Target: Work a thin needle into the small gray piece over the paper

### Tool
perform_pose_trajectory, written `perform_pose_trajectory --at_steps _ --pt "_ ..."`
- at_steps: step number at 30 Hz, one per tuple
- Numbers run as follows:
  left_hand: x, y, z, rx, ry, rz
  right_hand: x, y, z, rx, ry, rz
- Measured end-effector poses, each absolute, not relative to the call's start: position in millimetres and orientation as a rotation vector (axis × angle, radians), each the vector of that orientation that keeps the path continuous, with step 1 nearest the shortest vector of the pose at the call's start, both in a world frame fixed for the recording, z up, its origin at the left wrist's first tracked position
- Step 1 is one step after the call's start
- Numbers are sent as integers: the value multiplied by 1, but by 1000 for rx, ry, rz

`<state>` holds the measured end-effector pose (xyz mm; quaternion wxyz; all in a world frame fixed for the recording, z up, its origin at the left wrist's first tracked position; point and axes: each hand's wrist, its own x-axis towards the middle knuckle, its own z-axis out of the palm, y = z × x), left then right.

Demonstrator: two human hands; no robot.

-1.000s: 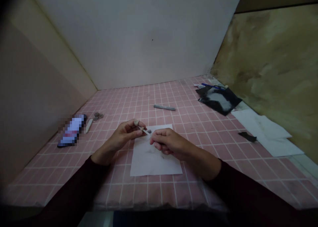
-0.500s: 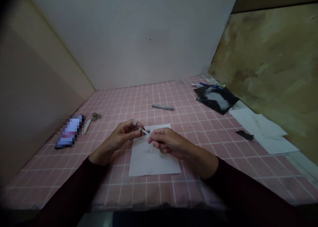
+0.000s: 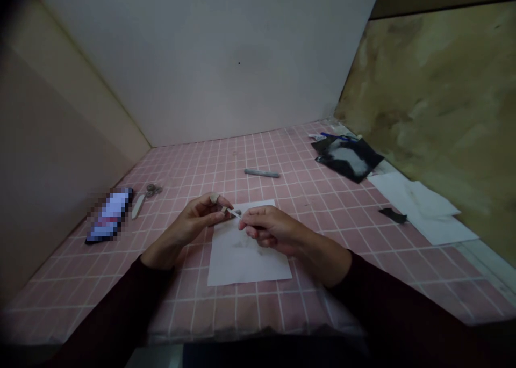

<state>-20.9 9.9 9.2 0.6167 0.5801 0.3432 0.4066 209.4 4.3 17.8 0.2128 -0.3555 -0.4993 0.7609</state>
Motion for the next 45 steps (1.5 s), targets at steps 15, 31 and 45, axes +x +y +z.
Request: perform_pose_trajectory --at_steps 15,31,45 --pt "-21 8 12 1402 868 955 209 3 18 -1038 -1751 1785" --pt "-20 11 6 1281 917 943 206 -5 -3 -1066 -2439 584" --pt "-19 10 7 1175 840 985 209 5 21 -1087 -1647 1918"
